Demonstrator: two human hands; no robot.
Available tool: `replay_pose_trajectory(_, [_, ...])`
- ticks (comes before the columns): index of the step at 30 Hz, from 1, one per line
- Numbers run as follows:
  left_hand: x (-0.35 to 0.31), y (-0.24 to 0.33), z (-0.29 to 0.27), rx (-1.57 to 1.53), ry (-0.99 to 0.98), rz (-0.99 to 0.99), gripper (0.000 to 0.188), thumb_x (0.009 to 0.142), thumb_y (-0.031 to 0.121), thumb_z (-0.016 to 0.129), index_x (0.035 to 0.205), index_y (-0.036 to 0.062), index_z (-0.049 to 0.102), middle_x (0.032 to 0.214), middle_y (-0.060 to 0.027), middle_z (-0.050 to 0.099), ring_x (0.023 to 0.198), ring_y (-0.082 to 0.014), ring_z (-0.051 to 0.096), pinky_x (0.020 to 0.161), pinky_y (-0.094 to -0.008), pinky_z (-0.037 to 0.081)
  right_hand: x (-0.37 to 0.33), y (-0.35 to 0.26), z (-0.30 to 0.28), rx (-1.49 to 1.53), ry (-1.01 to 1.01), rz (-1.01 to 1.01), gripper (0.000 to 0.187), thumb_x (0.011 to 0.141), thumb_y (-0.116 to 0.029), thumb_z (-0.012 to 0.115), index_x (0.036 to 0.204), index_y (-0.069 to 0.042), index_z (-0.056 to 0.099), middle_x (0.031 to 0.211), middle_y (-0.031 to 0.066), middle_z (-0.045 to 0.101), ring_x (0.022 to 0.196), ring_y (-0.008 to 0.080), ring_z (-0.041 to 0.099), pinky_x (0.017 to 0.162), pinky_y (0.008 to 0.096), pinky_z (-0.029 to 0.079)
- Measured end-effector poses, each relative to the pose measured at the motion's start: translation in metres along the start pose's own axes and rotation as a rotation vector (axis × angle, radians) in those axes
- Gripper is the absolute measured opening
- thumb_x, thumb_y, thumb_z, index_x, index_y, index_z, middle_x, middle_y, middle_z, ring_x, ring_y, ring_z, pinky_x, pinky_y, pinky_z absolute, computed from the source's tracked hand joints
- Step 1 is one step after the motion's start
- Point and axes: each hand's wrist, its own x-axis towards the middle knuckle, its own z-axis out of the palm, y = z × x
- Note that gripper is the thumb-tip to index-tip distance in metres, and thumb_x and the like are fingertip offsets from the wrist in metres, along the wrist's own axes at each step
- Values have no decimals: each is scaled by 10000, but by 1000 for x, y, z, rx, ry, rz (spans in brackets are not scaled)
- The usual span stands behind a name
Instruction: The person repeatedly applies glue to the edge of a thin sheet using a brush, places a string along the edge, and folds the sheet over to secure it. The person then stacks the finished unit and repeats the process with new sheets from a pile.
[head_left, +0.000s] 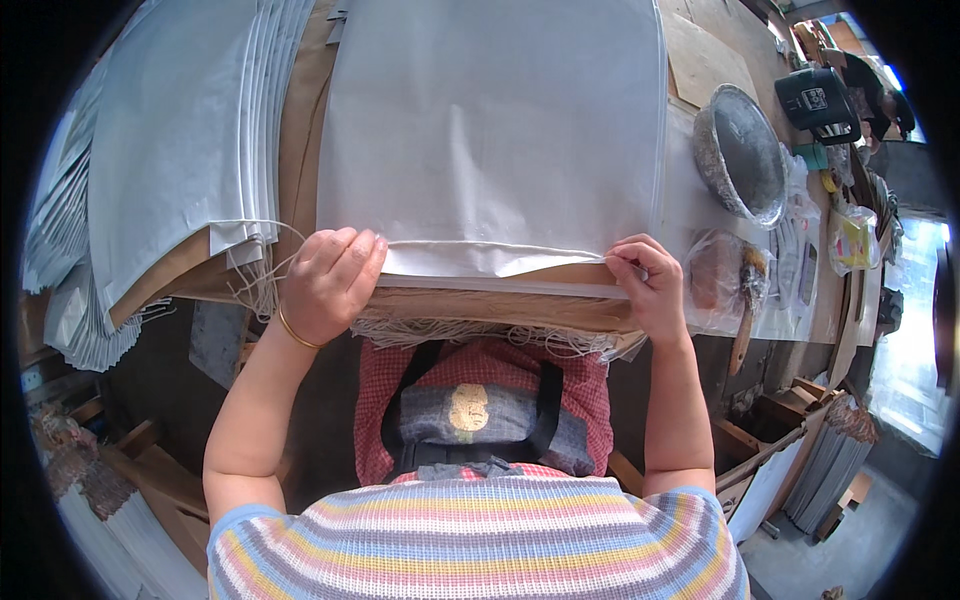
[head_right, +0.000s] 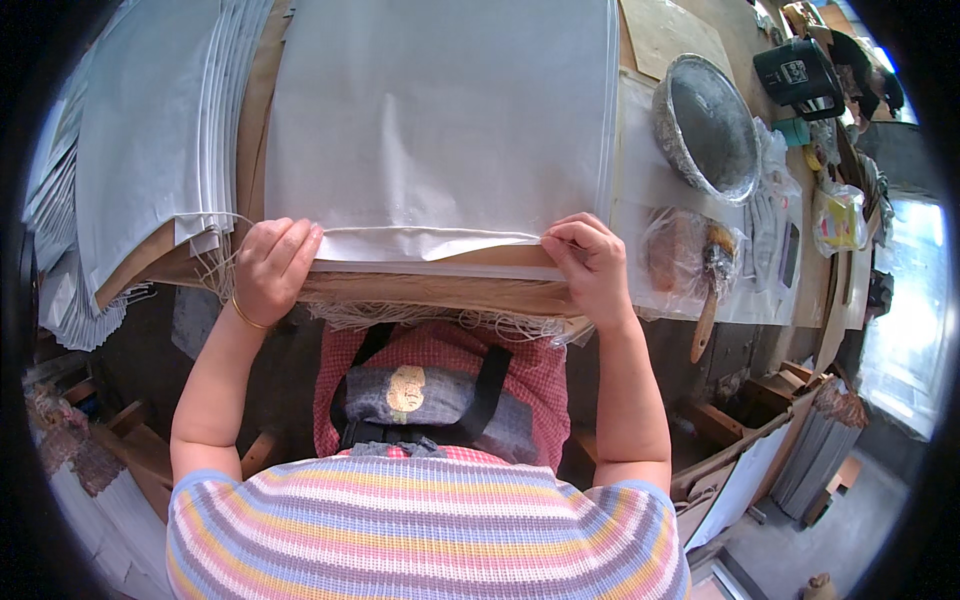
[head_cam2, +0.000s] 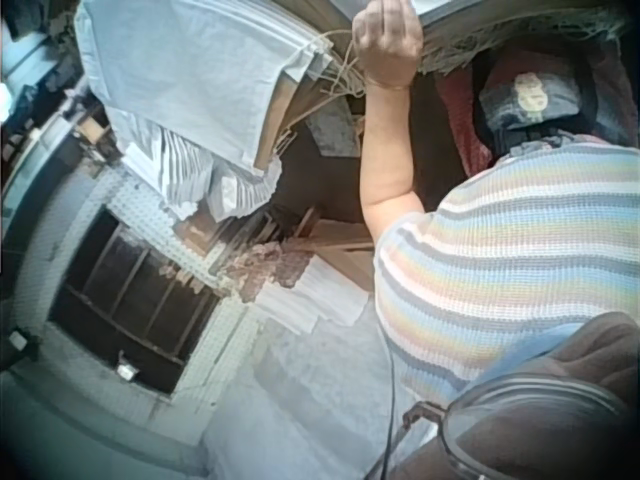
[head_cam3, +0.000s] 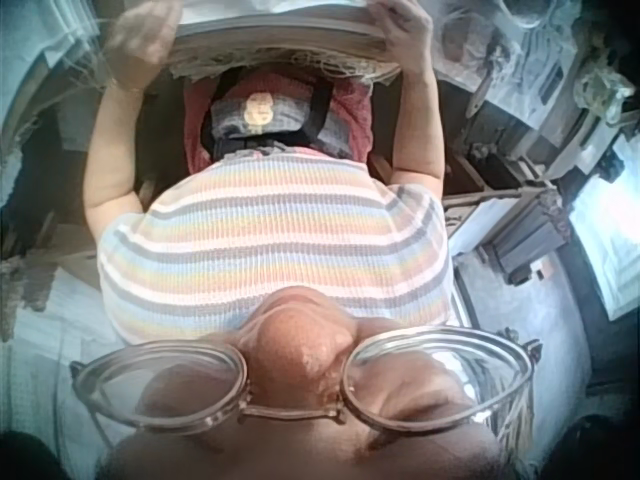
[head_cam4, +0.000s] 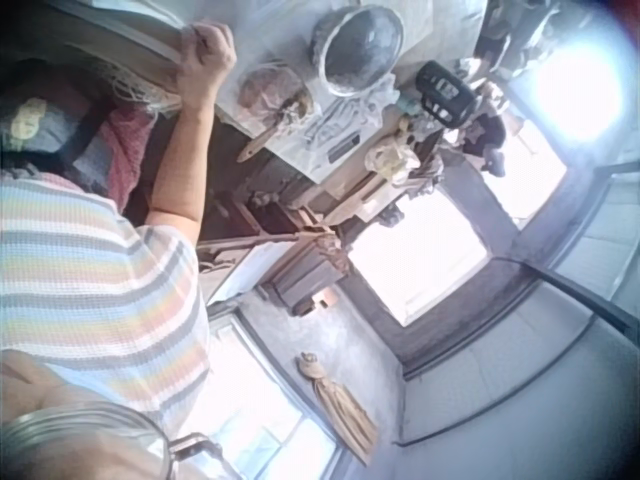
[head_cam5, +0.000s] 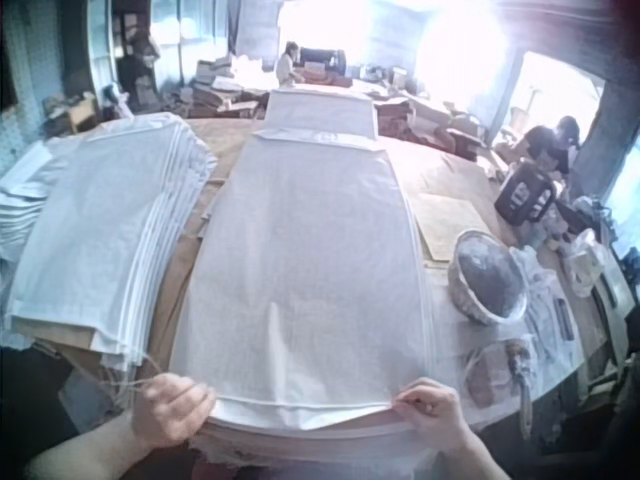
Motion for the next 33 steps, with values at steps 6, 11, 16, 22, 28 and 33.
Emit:
replay_pose_trajectory(6, [16, -10, -7, -695, -174, -735, 48, 764, -44, 684, 773, -43, 637, 742, -74, 548, 654, -160, 524, 604, -296, 424, 13, -7, -5, -38, -22, 250, 88, 831, -58, 681, 820, 22, 646, 758, 60, 614, 655, 126, 551, 599, 264, 455])
replay_pose_trajectory(11, [22, -15, 8, -414, -320, -779, 189, 822, 131, 681, 757, -22, 590, 774, -120, 567, 664, -272, 554, 627, -356, 447, 21, 0, 15, -420, 114, 20, 147, 820, -125, 699, 814, 1, 624, 755, 114, 613, 634, 261, 594, 599, 337, 487])
replay_pose_trajectory(16, [18, -1, 13, 4, -322, -766, 208, 854, 213, 658, 899, 36, 558, 877, -123, 597, 782, -336, 596, 670, -430, 470, 12, 7, 28, -761, 268, -16, 252, 854, -121, 640, 1086, -58, 562, 1042, 137, 591, 853, 324, 600, 696, 374, 499])
replay_pose_trajectory(22, [38, 69, 26, -138, -359, -232, 950, 772, 502, 691, 1449, -19, 277, 1470, -216, 350, 1377, -376, 307, 1134, -497, 216, 8, -57, 97, -526, -214, -351, 691, 841, -303, 636, 1424, -42, 374, 1458, 154, 387, 1388, 315, 312, 1150, 465, 217])
replay_pose_trajectory(28, [-12, 31, 28, 99, -491, -467, 1158, 767, 779, 438, 1493, -42, 64, 1573, -221, 47, 1466, -350, -2, 1184, -461, -3, -16, -23, 65, -879, -61, 96, 976, 868, -579, 543, 1488, 45, 120, 1565, 215, 119, 1460, 344, 95, 1187, 418, 71])
replay_pose_trajectory(33, [-24, 11, 19, -182, -229, -639, 770, 938, 447, 494, 1443, -80, 248, 1533, -248, 202, 1421, -384, 211, 1153, -458, 199, -28, 6, 30, -670, 417, 88, 690, 883, -299, 646, 1373, 104, 375, 1434, 243, 393, 1314, 423, 370, 1095, 434, 309])
